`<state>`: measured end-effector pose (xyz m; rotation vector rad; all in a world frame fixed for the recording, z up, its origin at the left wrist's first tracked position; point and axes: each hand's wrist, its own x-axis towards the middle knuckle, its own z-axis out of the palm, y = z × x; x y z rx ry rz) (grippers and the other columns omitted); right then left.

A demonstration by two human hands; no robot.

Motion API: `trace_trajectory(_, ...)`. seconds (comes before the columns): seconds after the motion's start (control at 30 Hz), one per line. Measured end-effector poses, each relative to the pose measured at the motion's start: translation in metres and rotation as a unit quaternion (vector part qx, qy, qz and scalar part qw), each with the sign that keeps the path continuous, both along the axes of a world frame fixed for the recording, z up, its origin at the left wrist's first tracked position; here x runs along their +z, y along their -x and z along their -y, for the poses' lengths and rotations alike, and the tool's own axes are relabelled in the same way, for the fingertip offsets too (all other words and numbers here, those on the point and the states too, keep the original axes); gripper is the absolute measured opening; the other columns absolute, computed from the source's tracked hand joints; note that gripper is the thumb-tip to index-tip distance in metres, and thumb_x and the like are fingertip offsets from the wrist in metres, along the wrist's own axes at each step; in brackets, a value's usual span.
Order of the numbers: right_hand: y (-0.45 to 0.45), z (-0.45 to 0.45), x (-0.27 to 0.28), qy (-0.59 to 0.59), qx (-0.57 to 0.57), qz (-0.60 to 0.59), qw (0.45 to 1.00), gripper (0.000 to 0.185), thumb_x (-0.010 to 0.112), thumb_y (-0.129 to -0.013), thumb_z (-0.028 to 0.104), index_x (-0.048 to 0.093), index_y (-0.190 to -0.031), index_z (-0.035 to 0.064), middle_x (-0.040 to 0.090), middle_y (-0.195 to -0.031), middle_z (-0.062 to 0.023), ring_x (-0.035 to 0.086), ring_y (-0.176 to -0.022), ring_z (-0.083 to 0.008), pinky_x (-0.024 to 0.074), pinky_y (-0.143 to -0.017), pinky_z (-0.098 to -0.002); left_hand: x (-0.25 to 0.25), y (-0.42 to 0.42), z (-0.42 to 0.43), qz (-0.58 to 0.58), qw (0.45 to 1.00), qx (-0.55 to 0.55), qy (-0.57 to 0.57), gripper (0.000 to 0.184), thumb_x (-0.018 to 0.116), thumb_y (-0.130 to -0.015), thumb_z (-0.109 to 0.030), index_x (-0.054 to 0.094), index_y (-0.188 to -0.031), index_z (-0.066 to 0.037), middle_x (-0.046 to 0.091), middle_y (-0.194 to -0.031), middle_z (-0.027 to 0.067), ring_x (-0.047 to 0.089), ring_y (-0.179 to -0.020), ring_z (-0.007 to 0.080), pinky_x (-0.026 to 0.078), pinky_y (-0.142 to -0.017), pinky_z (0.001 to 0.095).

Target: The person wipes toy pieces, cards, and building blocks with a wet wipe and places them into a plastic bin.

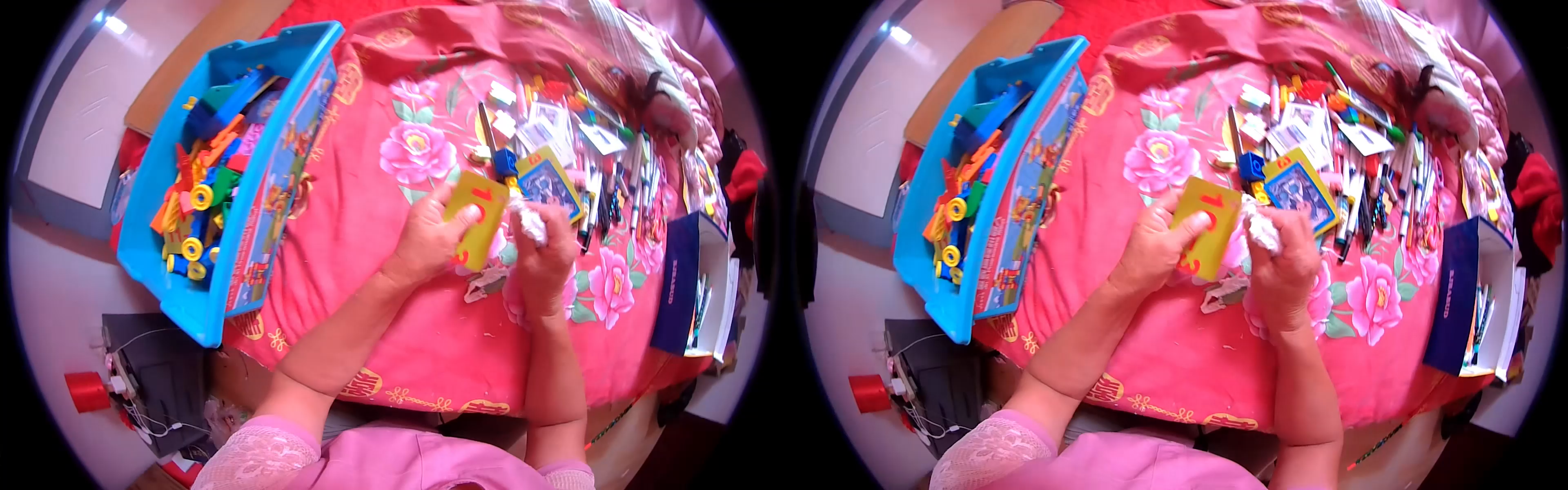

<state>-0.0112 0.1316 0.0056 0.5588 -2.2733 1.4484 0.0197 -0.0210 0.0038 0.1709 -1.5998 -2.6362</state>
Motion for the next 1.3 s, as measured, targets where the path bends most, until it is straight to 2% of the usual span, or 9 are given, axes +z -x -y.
trace_trajectory(0.17, -0.009, 0.019, -0.018, -0.128, 0.083, 0.007, 0.988, 0.018, 0.065, -0.074, 0.007, 0.057, -0.090, 0.0061, 0.057, -0.083, -0.0113, 0.059, -0.074, -0.0312, 0.0464, -0.060, -0.0366, 0.044, -0.002, 0.035, -0.135, 0.962, 0.225, 0.075, 0.022, 0.049, -0.089, -0.006, 0.049, -0.110, -0.002, 0.059, -0.093, 0.0037, 0.057, -0.080, 0.0076, 0.049, -0.069, 0.0227)
trace_trajectory(0.33, -0.006, 0.018, -0.019, -0.097, 0.091, 0.008, 0.991, 0.018, 0.065, -0.074, 0.010, 0.056, -0.089, 0.0063, 0.057, -0.084, -0.0123, 0.058, -0.077, -0.0332, 0.0467, -0.061, -0.0383, 0.109, 0.005, 0.053, -0.212, 0.910, 0.287, 0.210, 0.030, 0.049, -0.086, -0.004, 0.045, -0.116, 0.002, 0.057, -0.102, 0.0078, 0.056, -0.091, 0.0105, 0.047, -0.078, 0.0242)
trace_trajectory(0.47, -0.006, 0.016, -0.021, -0.083, 0.090, 0.010, 0.992, 0.017, 0.064, -0.075, 0.010, 0.056, -0.089, 0.0059, 0.057, -0.084, -0.0125, 0.058, -0.077, -0.0335, 0.0465, -0.062, -0.0385, 0.189, 0.016, 0.090, -0.219, 0.869, 0.333, 0.293, 0.042, 0.053, -0.082, 0.000, 0.041, -0.122, 0.004, 0.057, -0.107, 0.0120, 0.059, -0.089, 0.0143, 0.052, -0.072, 0.0269)
trace_trajectory(0.6, -0.005, 0.015, -0.022, -0.081, 0.096, 0.010, 0.992, 0.018, 0.064, -0.075, 0.011, 0.056, -0.090, 0.0062, 0.058, -0.086, -0.0114, 0.058, -0.079, -0.0324, 0.0464, -0.062, -0.0390, 0.192, 0.050, 0.168, -0.172, 0.808, 0.432, 0.361, 0.051, 0.055, -0.076, 0.005, 0.039, -0.124, 0.004, 0.054, -0.111, 0.0165, 0.060, -0.090, 0.0190, 0.051, -0.072, 0.0296)
trace_trajectory(0.83, -0.005, 0.012, -0.031, -0.118, 0.072, 0.027, 0.990, 0.024, 0.064, -0.071, 0.014, 0.056, -0.094, 0.0096, 0.057, -0.088, -0.0097, 0.059, -0.078, -0.0318, 0.0476, -0.063, -0.0406, 0.125, 0.058, 0.220, 0.136, 0.851, 0.362, 0.355, 0.057, 0.055, -0.079, -0.002, 0.033, -0.131, 0.005, 0.046, -0.124, 0.0211, 0.053, -0.106, 0.0248, 0.045, -0.088, 0.0344)
trace_trajectory(1.0, -0.005, 0.013, -0.026, -0.091, 0.079, 0.011, 0.993, 0.022, 0.063, -0.074, 0.016, 0.056, -0.094, 0.0106, 0.057, -0.086, -0.0095, 0.059, -0.073, -0.0316, 0.0475, -0.059, -0.0406, 0.130, 0.086, 0.213, -0.015, 0.607, 0.409, 0.681, 0.057, 0.059, -0.079, -0.022, 0.041, -0.127, 0.003, 0.051, -0.121, 0.0221, 0.053, -0.109, 0.0282, 0.045, -0.088, 0.0346)
trace_trajectory(1.13, -0.007, 0.013, -0.023, -0.092, 0.090, 0.026, 0.991, 0.018, 0.063, -0.075, 0.017, 0.057, -0.091, 0.0110, 0.057, -0.084, -0.0090, 0.059, -0.073, -0.0312, 0.0476, -0.060, -0.0394, 0.123, 0.101, 0.099, -0.155, 0.819, 0.180, 0.523, 0.040, 0.061, -0.080, -0.016, 0.051, -0.115, 0.001, 0.060, -0.100, 0.0141, 0.058, -0.092, 0.0196, 0.047, -0.080, 0.0306)
trace_trajectory(1.2, -0.007, 0.013, -0.024, -0.087, 0.094, 0.015, 0.992, 0.019, 0.062, -0.075, 0.017, 0.056, -0.092, 0.0102, 0.056, -0.083, -0.0094, 0.059, -0.072, -0.0310, 0.0476, -0.058, -0.0396, 0.095, 0.102, 0.055, -0.154, 0.824, 0.013, 0.545, 0.033, 0.058, -0.084, -0.013, 0.054, -0.114, 0.000, 0.058, -0.103, 0.0078, 0.055, -0.093, 0.0141, 0.045, -0.081, 0.0263)
trace_trajectory(1.3, -0.007, 0.013, -0.023, -0.101, 0.083, 0.015, 0.991, 0.018, 0.062, -0.074, 0.016, 0.055, -0.091, 0.0098, 0.056, -0.083, -0.0093, 0.059, -0.073, -0.0303, 0.0477, -0.059, -0.0397, 0.026, 0.110, 0.028, -0.120, 0.743, -0.036, 0.657, 0.038, 0.064, -0.076, -0.016, 0.057, -0.111, -0.001, 0.058, -0.096, 0.0165, 0.058, -0.089, 0.0244, 0.046, -0.080, 0.0328)
